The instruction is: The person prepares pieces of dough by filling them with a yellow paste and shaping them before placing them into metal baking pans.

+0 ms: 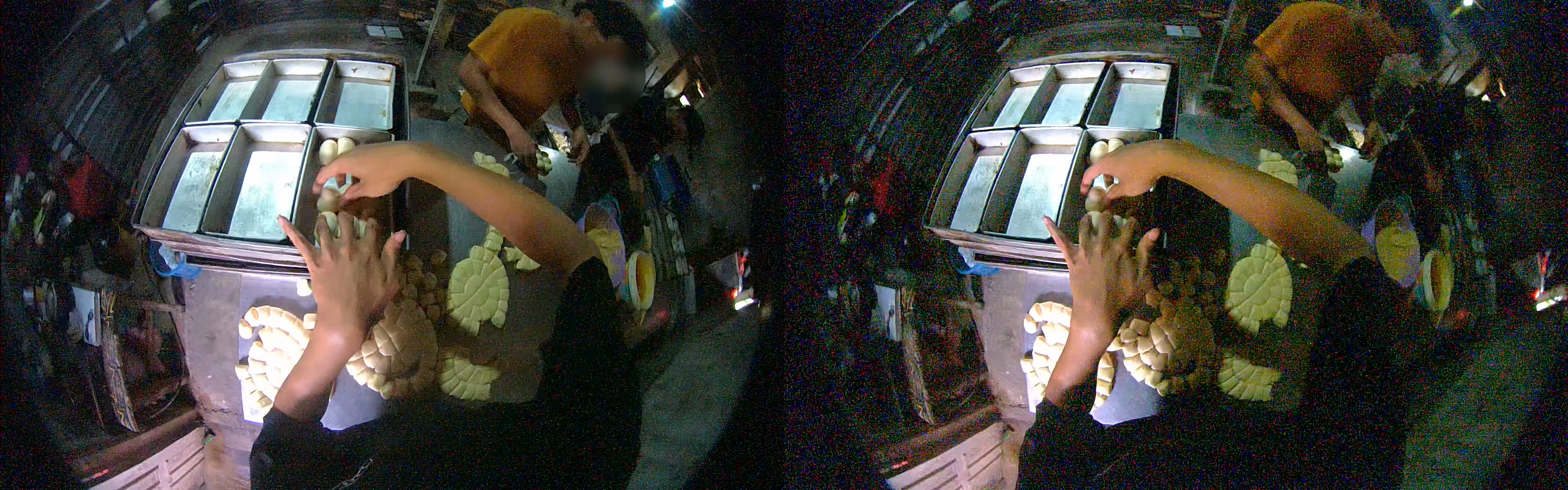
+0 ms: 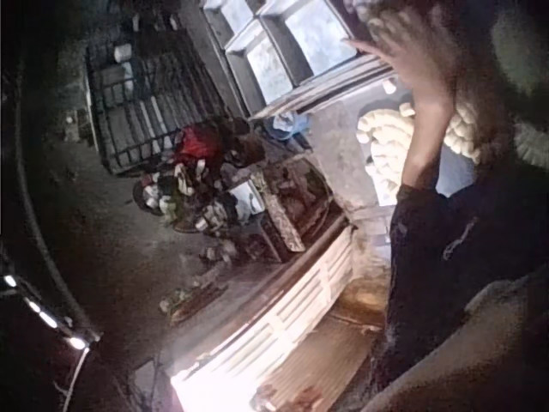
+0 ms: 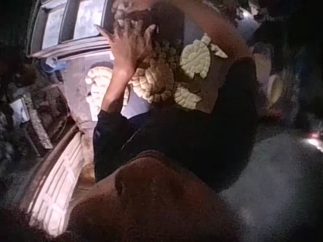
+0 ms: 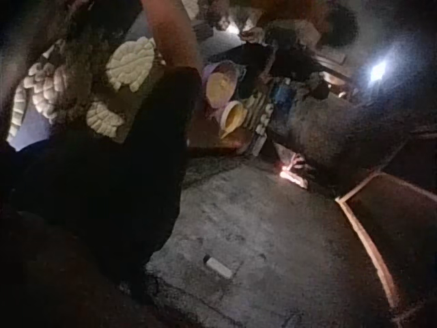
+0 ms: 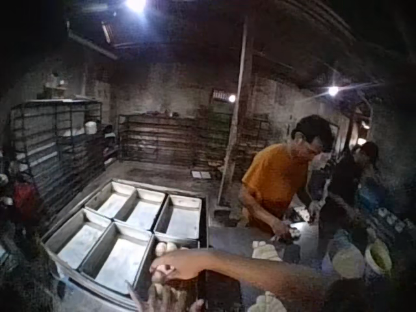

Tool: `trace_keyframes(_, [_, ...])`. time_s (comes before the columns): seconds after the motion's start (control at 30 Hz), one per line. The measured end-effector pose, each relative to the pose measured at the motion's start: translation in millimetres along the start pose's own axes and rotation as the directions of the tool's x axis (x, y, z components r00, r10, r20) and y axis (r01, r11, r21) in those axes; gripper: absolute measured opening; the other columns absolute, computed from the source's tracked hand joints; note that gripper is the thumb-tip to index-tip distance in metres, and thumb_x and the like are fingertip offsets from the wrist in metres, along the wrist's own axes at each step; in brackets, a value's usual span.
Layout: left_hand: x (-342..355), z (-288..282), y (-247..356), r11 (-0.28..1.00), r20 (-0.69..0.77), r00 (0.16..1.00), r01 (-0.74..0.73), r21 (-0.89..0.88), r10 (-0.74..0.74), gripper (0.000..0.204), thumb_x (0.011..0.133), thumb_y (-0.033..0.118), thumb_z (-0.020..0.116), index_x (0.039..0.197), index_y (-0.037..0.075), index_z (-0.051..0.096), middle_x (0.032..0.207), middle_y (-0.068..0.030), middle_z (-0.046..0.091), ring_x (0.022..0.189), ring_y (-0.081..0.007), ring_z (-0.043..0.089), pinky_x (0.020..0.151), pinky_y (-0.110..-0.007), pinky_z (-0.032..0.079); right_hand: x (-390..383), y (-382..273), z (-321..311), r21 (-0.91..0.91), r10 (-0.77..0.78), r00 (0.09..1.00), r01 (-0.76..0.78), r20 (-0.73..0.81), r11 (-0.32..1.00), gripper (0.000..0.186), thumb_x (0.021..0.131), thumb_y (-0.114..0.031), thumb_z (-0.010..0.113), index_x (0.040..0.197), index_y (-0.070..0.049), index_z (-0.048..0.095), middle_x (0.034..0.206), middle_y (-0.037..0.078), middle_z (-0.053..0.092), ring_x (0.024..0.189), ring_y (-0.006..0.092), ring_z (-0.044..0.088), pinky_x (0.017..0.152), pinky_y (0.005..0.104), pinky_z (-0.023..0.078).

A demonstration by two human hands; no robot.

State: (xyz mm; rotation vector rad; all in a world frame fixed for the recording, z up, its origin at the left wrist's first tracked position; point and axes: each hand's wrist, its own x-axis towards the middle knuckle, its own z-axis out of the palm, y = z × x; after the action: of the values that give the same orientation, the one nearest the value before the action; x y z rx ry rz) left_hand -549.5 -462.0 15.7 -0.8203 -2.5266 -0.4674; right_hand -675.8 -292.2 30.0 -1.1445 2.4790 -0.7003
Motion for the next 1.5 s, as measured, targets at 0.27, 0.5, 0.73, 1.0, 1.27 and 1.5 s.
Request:
trace_keyframes(0.27, [-8.2,-4.1,-3.2,1.0,0.078,0.997,0.003,-0.008,-0.002,0.041,0.092,0.043,0.047,0.115,0.014,0.065,0.119,-0.0151,0.059,0.119,-0.0354,0.047,0.108,-0.066,0.0,2.5,7.7,-10.4,0.113,0.1,0.995,-0.096,-0.029,0.989,0.023,0.083,-0.011,0.066,0.105,-0.008,0.058,0.087,0.008,0.063,0.076,0.0152,0.058,0.067,0.0326,0.047])
trace_keyframes(0.5, [-9.7,-6.5,-1.3,1.0,0.111,0.994,0.011,0.004,-0.012,0.039,0.093,0.04,0.045,0.116,0.016,0.065,0.12,-0.0142,0.059,0.12,-0.0344,0.047,0.108,-0.065,0.001,0.1,7.0,-3.9,-0.091,0.009,0.995,-0.018,-0.098,0.996,0.031,0.078,-0.012,0.071,0.106,-0.009,0.059,0.086,0.009,0.063,0.076,0.0184,0.059,0.066,0.0332,0.047])
trace_keyframes(0.73, [-8.5,-17.8,8.1,0.996,0.063,0.998,-0.026,-0.089,0.032,0.038,0.093,0.032,0.05,0.128,0.018,0.055,0.134,-0.0143,0.048,0.13,-0.0339,0.038,0.108,-0.065,-0.002,-17.5,10.8,-3.3,0.002,0.032,0.975,-0.032,-0.222,0.999,0.042,0.079,-0.008,0.068,0.121,-0.01,0.057,0.103,0.012,0.066,0.089,0.0233,0.063,0.076,0.0354,0.05])
trace_keyframes(1.0, [-135.3,-28.9,8.7,0.718,0.025,0.937,0.283,-0.636,-0.348,0.033,0.089,0.007,0.055,0.121,0.0,0.053,0.114,-0.0179,0.058,0.105,-0.0312,0.056,0.093,-0.04,0.043,-138.3,-61.9,31.0,0.274,0.359,0.426,-0.248,-0.831,0.929,0.023,0.093,-0.019,0.058,0.104,0.001,0.064,0.093,0.007,0.068,0.086,0.0128,0.064,0.075,0.0277,0.051])
trace_keyframes(1.27, [-238.2,32.6,12.1,0.459,0.574,0.771,0.63,-0.626,-0.275,0.027,0.092,0.013,0.058,0.116,0.0,0.059,0.094,-0.0137,0.065,0.083,-0.0203,0.064,0.074,-0.032,0.05,-205.8,12.4,268.2,0.339,0.648,0.525,-0.569,-0.552,0.75,0.018,0.081,-0.015,0.067,0.093,-0.001,0.065,0.085,0.016,0.064,0.078,0.0325,0.064,0.073,0.0373,0.05])
trace_keyframes(1.5, [-216.9,21.4,55.7,0.643,0.499,0.849,0.481,-0.596,-0.172,0.027,0.089,0.015,0.061,0.112,0.0,0.061,0.094,-0.0181,0.067,0.086,-0.0267,0.066,0.075,-0.036,0.051,-191.1,-28.1,294.1,0.371,0.529,0.181,-0.531,-0.829,0.762,0.042,0.071,0.01,0.056,0.112,-0.002,0.054,0.099,0.02,0.058,0.098,0.0403,0.055,0.084,0.0432,0.046])
